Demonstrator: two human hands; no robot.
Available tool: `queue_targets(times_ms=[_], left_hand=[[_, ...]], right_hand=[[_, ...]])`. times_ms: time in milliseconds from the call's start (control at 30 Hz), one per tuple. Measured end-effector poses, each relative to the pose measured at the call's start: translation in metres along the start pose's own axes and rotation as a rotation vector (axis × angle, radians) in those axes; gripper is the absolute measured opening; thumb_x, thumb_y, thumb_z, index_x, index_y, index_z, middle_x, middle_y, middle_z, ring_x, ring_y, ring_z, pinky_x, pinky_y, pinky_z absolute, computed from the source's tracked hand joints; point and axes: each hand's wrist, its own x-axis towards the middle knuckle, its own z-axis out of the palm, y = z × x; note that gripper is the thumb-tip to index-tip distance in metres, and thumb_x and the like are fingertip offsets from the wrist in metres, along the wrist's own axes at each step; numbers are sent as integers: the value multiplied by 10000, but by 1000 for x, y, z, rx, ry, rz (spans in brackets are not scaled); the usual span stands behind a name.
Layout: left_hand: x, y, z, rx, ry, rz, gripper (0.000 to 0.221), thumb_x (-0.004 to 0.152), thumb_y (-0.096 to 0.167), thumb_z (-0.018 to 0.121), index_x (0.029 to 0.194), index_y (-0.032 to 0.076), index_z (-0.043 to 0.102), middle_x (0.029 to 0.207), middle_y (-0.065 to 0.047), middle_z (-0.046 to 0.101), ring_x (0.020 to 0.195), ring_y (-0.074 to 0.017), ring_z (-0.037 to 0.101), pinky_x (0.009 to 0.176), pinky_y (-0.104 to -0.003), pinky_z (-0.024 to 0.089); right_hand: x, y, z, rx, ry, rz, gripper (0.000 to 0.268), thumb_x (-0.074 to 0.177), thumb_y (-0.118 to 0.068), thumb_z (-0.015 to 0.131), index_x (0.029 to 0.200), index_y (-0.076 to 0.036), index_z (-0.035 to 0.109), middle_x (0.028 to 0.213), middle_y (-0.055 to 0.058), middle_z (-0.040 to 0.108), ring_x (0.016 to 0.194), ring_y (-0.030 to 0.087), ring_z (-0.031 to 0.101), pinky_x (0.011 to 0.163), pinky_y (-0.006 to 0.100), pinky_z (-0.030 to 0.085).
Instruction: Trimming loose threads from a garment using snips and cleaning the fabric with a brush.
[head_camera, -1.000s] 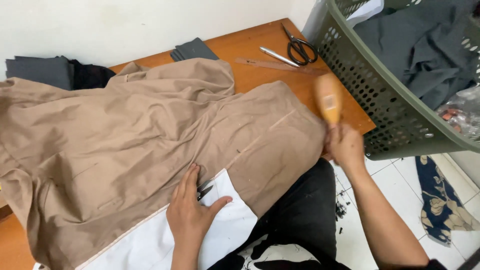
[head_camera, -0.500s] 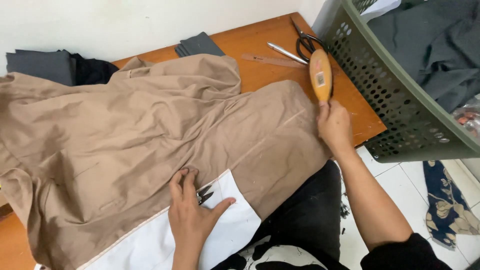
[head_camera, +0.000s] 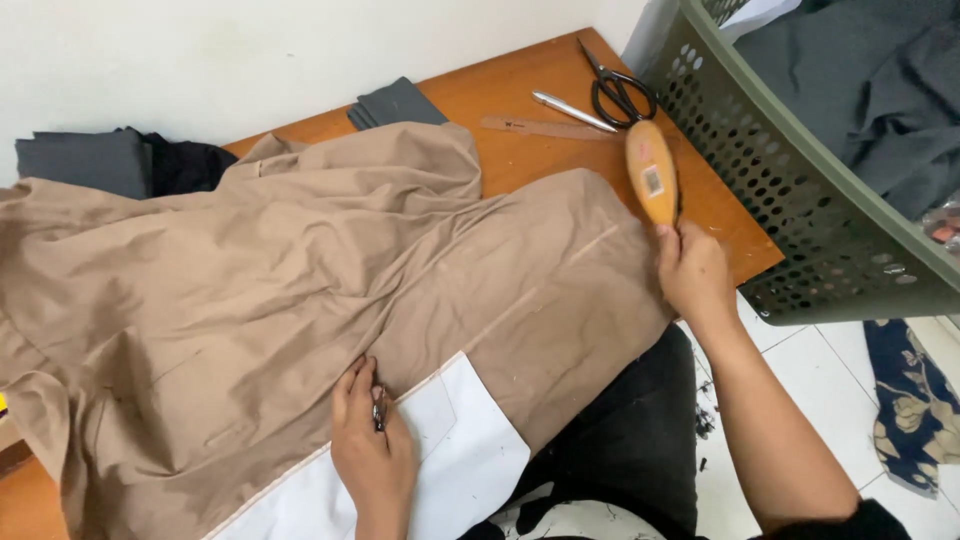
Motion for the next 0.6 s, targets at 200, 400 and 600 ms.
queue_targets(times_ms=[200, 400, 600], left_hand=[[4, 9, -6, -80, -19, -24, 308, 866, 79, 348, 1119, 18, 513, 1117, -111, 532, 1039, -252, 501, 851, -327, 389], [5, 5, -7, -109, -13, 23, 284, 853, 30, 371, 1075, -17, 544, 1111, -120, 542, 1042, -242, 518, 882, -323, 402], [5, 9, -7, -124, 3, 21, 281, 857, 35, 378, 1066, -31, 554, 1101, -132, 557, 1048, -248, 515, 905, -329, 390]], right_hand=[[-122, -56, -15, 735, -1206, -207, 197, 892, -168, 453, 855, -15, 571, 482, 16, 451, 327, 60, 403, 300, 173, 300], [-48, 74, -14, -285, 105, 63, 270, 940, -200, 428, 873, 20, 570, 725, 274, 590, 608, 475, 540, 578, 535, 419], [-132, -11, -15, 446, -570, -85, 148, 799, -232, 529, 792, -137, 643, 484, -48, 562, 402, 46, 465, 372, 209, 387]])
